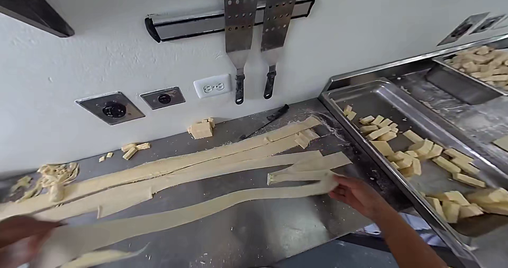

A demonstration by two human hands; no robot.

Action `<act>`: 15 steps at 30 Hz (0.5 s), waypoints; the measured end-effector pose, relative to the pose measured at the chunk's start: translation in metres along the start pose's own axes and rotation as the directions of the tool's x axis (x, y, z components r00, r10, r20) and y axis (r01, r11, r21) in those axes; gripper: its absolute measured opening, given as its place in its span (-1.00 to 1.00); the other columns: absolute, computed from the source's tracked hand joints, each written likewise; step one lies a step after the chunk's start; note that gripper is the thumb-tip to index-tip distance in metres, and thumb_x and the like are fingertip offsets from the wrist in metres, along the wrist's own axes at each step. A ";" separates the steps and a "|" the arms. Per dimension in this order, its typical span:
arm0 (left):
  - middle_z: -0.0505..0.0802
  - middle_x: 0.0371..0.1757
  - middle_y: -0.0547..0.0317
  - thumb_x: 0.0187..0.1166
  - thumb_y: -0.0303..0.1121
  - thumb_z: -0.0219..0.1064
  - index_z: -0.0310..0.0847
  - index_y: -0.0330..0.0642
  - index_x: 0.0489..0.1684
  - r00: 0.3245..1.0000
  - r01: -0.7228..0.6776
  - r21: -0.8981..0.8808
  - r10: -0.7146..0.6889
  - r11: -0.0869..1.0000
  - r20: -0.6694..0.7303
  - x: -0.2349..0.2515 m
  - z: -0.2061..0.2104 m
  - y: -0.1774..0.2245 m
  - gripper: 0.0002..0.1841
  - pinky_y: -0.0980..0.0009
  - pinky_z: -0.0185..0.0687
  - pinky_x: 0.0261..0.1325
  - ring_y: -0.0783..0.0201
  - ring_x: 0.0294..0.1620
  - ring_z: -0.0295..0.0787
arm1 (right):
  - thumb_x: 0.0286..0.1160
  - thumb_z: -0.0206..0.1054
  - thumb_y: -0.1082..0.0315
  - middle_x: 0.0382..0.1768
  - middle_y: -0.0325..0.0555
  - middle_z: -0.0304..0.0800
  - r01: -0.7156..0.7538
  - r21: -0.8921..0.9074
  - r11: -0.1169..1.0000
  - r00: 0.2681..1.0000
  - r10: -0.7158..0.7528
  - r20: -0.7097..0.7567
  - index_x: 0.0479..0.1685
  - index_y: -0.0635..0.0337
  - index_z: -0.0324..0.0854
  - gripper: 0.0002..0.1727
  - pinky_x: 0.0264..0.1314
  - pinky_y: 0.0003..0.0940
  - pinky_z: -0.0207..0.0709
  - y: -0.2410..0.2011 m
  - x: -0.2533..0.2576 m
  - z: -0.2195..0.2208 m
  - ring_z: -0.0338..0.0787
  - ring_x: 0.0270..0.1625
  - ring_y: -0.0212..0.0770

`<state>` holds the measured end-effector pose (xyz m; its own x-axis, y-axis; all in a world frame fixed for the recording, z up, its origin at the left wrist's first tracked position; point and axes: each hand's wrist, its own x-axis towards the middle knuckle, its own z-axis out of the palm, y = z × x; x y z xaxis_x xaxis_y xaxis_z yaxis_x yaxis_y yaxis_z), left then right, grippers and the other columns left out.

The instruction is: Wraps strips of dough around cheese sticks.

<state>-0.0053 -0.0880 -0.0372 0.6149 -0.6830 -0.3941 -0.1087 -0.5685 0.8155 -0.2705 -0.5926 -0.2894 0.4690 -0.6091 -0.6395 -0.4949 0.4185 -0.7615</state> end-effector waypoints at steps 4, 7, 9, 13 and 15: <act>0.91 -0.47 0.49 0.64 -0.18 0.03 0.79 0.19 -0.42 0.944 -0.020 -0.039 0.031 0.999 0.329 0.060 0.015 -0.049 -0.65 0.58 0.77 -0.37 0.55 -0.50 0.84 | 0.64 0.37 -0.07 -0.05 0.44 0.77 -0.119 -0.866 0.486 0.993 0.038 -0.115 0.13 0.57 0.63 -0.33 0.08 0.25 0.67 -0.006 0.006 -0.056 0.83 -0.09 0.28; 0.92 -0.43 0.43 0.71 0.07 0.05 0.80 0.15 -0.36 0.874 -0.043 -0.036 0.055 0.998 0.483 0.084 0.041 -0.029 -0.58 0.56 0.80 -0.34 0.53 -0.45 0.86 | 0.59 0.44 0.04 -0.09 0.46 0.80 0.304 -0.879 0.367 0.943 -0.244 0.225 -0.01 0.49 0.75 -0.48 0.17 0.42 0.56 -0.040 -0.034 -0.014 0.80 -0.01 0.39; 0.93 -0.41 0.40 0.74 0.01 0.01 0.76 0.08 -0.33 0.832 -0.062 -0.044 0.076 0.997 0.550 0.090 0.060 -0.005 -0.58 0.54 0.83 -0.34 0.50 -0.43 0.88 | 0.60 0.40 0.07 0.12 0.13 0.86 0.735 -0.554 0.390 0.677 -0.452 0.580 0.22 0.28 0.76 -0.54 0.37 0.13 0.64 -0.052 -0.059 0.053 0.83 0.22 0.06; 0.92 -0.35 0.37 0.72 -0.25 -0.08 0.69 -0.09 -0.14 0.830 -0.054 -0.024 0.059 0.998 0.555 0.089 0.093 0.043 -0.65 0.54 0.81 -0.30 0.49 -0.41 0.87 | 0.57 0.35 -0.12 0.23 -0.26 0.84 0.798 0.209 0.565 0.082 -0.446 0.891 0.36 0.25 0.69 -0.37 0.49 -0.43 0.56 -0.085 -0.105 0.179 0.72 0.35 -0.48; 0.94 -0.36 0.32 0.77 -0.31 -0.08 0.71 -0.13 -0.19 0.850 -0.043 -0.023 0.049 0.999 0.524 0.088 0.096 0.051 -0.64 0.53 0.83 -0.32 0.46 -0.41 0.89 | 0.56 0.41 -0.01 -0.23 -0.53 0.85 0.693 0.182 0.697 -0.025 -0.230 0.973 -0.08 0.13 0.76 -0.64 -0.03 -0.69 0.64 -0.106 -0.112 0.201 0.77 -0.14 -0.71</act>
<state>-0.0315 -0.2210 -0.0708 0.1084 -0.8488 -0.5175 -0.1170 -0.5279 0.8412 -0.1235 -0.4335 -0.1580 0.8137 0.5745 0.0885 0.1132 -0.0074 -0.9935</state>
